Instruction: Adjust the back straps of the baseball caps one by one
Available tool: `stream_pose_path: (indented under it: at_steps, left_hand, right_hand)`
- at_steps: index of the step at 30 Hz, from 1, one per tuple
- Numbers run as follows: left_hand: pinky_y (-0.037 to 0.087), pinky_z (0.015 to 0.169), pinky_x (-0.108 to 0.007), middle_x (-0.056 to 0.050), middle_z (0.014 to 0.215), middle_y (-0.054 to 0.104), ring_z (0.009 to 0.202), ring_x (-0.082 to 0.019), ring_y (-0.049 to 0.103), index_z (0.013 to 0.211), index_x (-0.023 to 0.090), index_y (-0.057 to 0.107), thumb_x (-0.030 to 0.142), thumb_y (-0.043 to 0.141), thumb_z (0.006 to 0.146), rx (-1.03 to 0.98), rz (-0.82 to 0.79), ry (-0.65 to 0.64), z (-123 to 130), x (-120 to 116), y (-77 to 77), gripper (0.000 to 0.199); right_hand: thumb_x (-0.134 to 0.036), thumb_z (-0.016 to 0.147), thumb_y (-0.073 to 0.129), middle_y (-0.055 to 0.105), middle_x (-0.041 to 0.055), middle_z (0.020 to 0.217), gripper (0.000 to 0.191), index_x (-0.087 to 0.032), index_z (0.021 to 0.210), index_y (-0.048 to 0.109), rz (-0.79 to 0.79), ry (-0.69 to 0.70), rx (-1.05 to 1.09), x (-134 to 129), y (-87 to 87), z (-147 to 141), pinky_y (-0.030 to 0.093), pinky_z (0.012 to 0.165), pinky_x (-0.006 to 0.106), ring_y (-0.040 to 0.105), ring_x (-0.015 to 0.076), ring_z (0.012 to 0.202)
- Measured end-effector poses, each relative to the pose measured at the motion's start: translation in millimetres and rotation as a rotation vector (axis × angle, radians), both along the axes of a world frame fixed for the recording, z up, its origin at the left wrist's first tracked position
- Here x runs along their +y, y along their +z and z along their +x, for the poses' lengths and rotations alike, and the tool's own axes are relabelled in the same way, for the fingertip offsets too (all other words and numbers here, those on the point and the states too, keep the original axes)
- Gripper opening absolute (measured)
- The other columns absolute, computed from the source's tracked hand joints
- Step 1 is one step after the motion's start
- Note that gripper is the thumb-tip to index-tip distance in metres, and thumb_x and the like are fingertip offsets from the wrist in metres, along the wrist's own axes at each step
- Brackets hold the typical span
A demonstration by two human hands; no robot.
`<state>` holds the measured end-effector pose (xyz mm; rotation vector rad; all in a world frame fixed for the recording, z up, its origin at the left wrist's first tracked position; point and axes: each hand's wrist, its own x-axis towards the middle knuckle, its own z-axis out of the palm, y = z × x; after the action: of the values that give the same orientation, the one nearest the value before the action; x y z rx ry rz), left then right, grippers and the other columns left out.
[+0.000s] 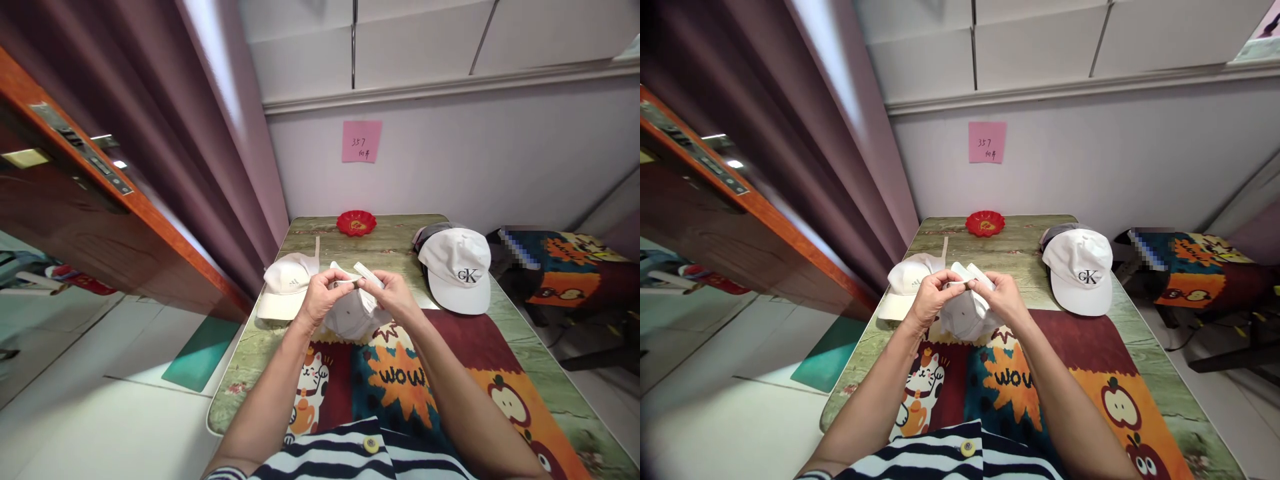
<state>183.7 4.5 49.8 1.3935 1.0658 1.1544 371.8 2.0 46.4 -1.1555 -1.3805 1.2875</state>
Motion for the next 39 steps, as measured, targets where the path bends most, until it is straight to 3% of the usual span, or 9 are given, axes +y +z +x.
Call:
stream_pose_path:
  at_steps: [3, 7, 11, 16, 20, 25, 28, 32, 39]
  left_hand:
    - [0.049, 0.082, -0.031, -0.005, 0.090, 0.069, 0.087, -0.020, 0.062, 0.089, 0.018, 0.072, 0.038, 0.077, 0.079, 0.133, 0.132, 0.041, 1, -3, 1.5, 0.024]
    - [0.045, 0.098, -0.040, -0.008, 0.106, 0.068, 0.105, -0.027, 0.060, 0.098, 0.024, 0.074, 0.034, 0.086, 0.069, 0.417, 0.473, 0.207, 5, -7, 1.8, 0.032]
    - [0.049, 0.089, -0.037, -0.006, 0.094, 0.067, 0.095, -0.024, 0.062, 0.097, 0.027, 0.075, 0.024, 0.076, 0.080, 0.485, 0.576, 0.230, 13, -13, -0.4, 0.017]
    - [0.051, 0.075, -0.030, -0.005, 0.093, 0.069, 0.078, -0.017, 0.062, 0.095, 0.025, 0.077, 0.028, 0.076, 0.081, 0.302, 0.468, 0.223, 10, -10, -2.5, 0.015]
    - [0.049, 0.064, -0.025, -0.003, 0.089, 0.071, 0.067, -0.012, 0.060, 0.092, 0.020, 0.076, 0.030, 0.084, 0.071, 0.000, 0.170, 0.204, -4, 0, -12.5, 0.025]
    - [0.051, 0.066, -0.023, -0.002, 0.083, 0.073, 0.064, -0.009, 0.060, 0.093, 0.017, 0.075, 0.028, 0.089, 0.063, -0.331, -0.035, 0.251, -14, 5, -26.6, 0.035]
    - [0.052, 0.067, -0.023, -0.001, 0.083, 0.074, 0.064, -0.009, 0.061, 0.090, 0.017, 0.076, 0.026, 0.091, 0.060, -0.393, -0.068, 0.236, -12, 3, -28.0, 0.035]
    - [0.053, 0.068, -0.024, -0.002, 0.084, 0.075, 0.066, -0.010, 0.063, 0.090, 0.017, 0.076, 0.025, 0.091, 0.060, -0.396, -0.071, 0.206, -11, 2, -26.9, 0.035]
    - [0.054, 0.070, -0.024, -0.004, 0.090, 0.076, 0.070, -0.011, 0.065, 0.092, 0.018, 0.077, 0.024, 0.089, 0.063, -0.374, -0.057, 0.149, -13, 0, -25.9, 0.032]
  right_hand:
    - [-0.064, 0.070, 0.075, 0.043, -0.0056, 0.051, 0.050, -0.015, 0.073, 0.067, -0.013, -0.009, 0.005, 3, -4.1, -4, 0.023, 0.042, 0.024, 0.034, 0.0086, 0.044]
    - [-0.064, 0.070, 0.076, 0.042, -0.0057, 0.052, 0.049, -0.015, 0.075, 0.069, -0.032, -0.027, 0.041, 5, -9.6, -6, 0.022, 0.042, 0.024, 0.032, 0.0081, 0.045]
    - [-0.066, 0.067, 0.076, 0.040, -0.0062, 0.050, 0.051, -0.016, 0.072, 0.068, -0.055, -0.033, 0.071, 6, -8.8, -11, 0.022, 0.043, 0.025, 0.029, 0.0083, 0.045]
    - [-0.069, 0.075, 0.068, 0.039, -0.0057, 0.053, 0.051, -0.018, 0.074, 0.065, -0.017, -0.054, 0.095, 1, -0.8, -15, 0.021, 0.042, 0.024, 0.028, 0.0082, 0.045]
    - [-0.068, 0.086, 0.057, 0.041, -0.0058, 0.055, 0.049, -0.020, 0.088, 0.066, 0.011, -0.074, 0.148, -3, 1.0, -12, 0.020, 0.040, 0.023, 0.027, 0.0082, 0.043]
    - [-0.056, 0.089, 0.057, 0.052, -0.0018, 0.059, 0.039, -0.019, 0.080, 0.068, 0.040, -0.070, -0.006, -7, 0.6, -14, 0.031, 0.044, 0.023, 0.041, 0.0105, 0.048]
    - [-0.049, 0.087, 0.057, 0.059, 0.0001, 0.061, 0.036, -0.018, 0.076, 0.070, 0.041, -0.055, -0.091, -8, 1.8, -22, 0.037, 0.049, 0.024, 0.048, 0.0123, 0.052]
    - [-0.046, 0.086, 0.057, 0.061, 0.0004, 0.059, 0.034, -0.018, 0.075, 0.071, 0.024, -0.076, -0.113, -7, 3.2, -30, 0.035, 0.048, 0.024, 0.048, 0.0122, 0.049]
    - [-0.045, 0.085, 0.058, 0.061, 0.0006, 0.059, 0.033, -0.017, 0.074, 0.070, 0.000, -0.040, -0.034, -7, 3.3, -29, 0.034, 0.049, 0.024, 0.047, 0.0109, 0.049]
